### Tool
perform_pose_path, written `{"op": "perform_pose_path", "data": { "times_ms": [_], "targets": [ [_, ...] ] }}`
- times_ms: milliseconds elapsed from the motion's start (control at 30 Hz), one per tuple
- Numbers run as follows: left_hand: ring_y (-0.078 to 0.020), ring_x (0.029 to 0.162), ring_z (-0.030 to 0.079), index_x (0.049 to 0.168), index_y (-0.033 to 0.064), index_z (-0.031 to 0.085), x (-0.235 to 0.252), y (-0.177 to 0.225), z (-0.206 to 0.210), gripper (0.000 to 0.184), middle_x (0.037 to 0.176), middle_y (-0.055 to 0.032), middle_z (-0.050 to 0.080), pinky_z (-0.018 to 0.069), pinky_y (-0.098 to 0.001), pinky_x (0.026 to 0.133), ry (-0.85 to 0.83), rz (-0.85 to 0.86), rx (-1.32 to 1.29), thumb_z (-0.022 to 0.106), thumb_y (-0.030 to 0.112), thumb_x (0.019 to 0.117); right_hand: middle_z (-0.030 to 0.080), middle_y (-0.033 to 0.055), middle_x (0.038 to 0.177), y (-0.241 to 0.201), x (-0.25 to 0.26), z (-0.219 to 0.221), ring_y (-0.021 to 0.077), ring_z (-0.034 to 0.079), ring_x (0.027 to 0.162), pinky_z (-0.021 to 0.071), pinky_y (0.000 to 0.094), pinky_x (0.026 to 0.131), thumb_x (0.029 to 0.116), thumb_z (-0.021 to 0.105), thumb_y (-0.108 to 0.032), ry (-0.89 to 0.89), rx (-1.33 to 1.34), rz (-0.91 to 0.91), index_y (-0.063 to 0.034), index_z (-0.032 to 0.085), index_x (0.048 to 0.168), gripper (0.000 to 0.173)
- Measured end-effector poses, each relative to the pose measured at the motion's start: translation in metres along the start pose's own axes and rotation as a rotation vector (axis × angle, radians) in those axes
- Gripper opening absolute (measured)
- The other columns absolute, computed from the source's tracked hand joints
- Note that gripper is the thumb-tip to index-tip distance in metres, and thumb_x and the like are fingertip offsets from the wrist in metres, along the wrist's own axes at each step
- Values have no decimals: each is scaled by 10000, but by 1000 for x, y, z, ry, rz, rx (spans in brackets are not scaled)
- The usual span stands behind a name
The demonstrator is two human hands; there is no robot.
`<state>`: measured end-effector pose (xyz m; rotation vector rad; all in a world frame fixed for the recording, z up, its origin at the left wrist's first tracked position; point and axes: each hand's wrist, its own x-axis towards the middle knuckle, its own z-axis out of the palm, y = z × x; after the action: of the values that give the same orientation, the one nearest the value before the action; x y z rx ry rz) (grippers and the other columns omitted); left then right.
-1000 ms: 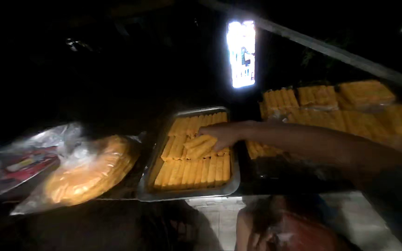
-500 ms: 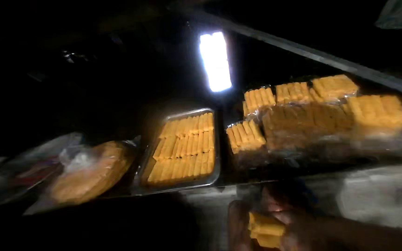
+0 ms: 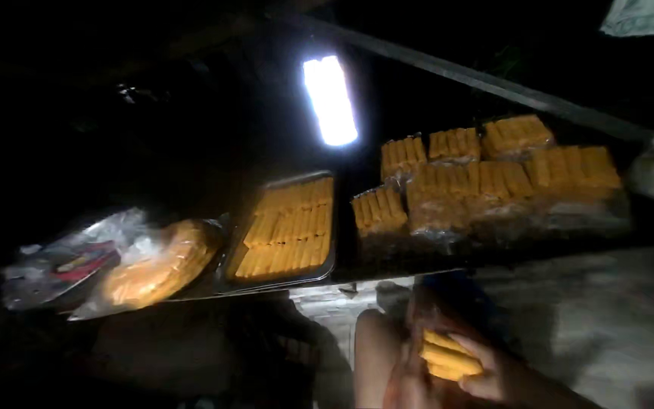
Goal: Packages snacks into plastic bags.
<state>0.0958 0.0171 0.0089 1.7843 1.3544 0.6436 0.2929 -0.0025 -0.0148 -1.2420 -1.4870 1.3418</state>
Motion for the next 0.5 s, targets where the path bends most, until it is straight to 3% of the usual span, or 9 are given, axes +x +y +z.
{"op": "perform_pose_path", "data": {
  "times_ms": [67, 233, 333, 367, 433, 467, 500],
  "targets": [
    [-277, 1149, 667, 1441, -15, 529, 1, -1, 6, 622, 1324, -219, 633, 545, -443, 1000, -9, 3, 5, 744, 99, 869, 646, 187, 1338, -7, -6, -3, 195, 644, 1201, 514, 374, 1056, 818, 767, -90, 36, -50, -1, 9, 539, 1444, 674],
    [-237, 1141, 670, 1500, 57, 496, 2, 9, 11, 636, 1363, -178, 624, 556, -399, 979, -45, 37, 26, 705, 83, 900, 626, 166, 1376, -6, -12, -15, 174, 624, 1239, 499, 338, 1088, 826, 769, -105, 53, -97, 27, 2, 506, 1470, 704],
    [-273, 1196, 655, 1495, -1, 481, 6, 22, 16, 661, 1394, -211, 603, 526, -425, 1032, -81, 42, 92, 707, 71, 878, 601, 207, 1403, -22, -20, -19, 267, 609, 1269, 462, 422, 1117, 907, 727, -91, 62, -177, 203, 9, 467, 1496, 651],
    [-239, 1183, 660, 1489, 22, 496, 7, 26, 19, 630, 1382, -175, 618, 531, -409, 1025, -107, 10, 173, 699, 103, 898, 617, 192, 1393, -28, -21, -19, 265, 620, 1260, 464, 428, 1115, 917, 723, -100, 85, -217, 220, -9, 489, 1490, 625],
    [-214, 1265, 616, 1477, 77, 537, 10, 2, 35, 599, 1436, -118, 596, 504, -398, 1076, -75, 88, 360, 703, 203, 915, 631, 165, 1380, -15, -21, -20, 260, 627, 1250, 479, 444, 1105, 914, 740, -144, 93, -289, 163, -52, 500, 1494, 635],
    [-235, 1260, 626, 1471, 79, 542, 11, -8, 43, 586, 1442, -129, 591, 530, -410, 1053, -53, 149, 422, 690, 241, 927, 623, 143, 1401, -5, -20, -21, 248, 620, 1267, 486, 437, 1112, 918, 738, -188, 98, -320, 108, -78, 491, 1508, 649],
    [-280, 1283, 613, 1484, 52, 520, 11, 2, 42, 590, 1483, -172, 546, 528, -436, 1053, -92, 156, 442, 679, 229, 944, 598, 174, 1431, 0, -21, -22, 299, 604, 1291, 470, 491, 1117, 911, 743, -191, 97, -372, 98, -70, 474, 1523, 679]
  ]
}}
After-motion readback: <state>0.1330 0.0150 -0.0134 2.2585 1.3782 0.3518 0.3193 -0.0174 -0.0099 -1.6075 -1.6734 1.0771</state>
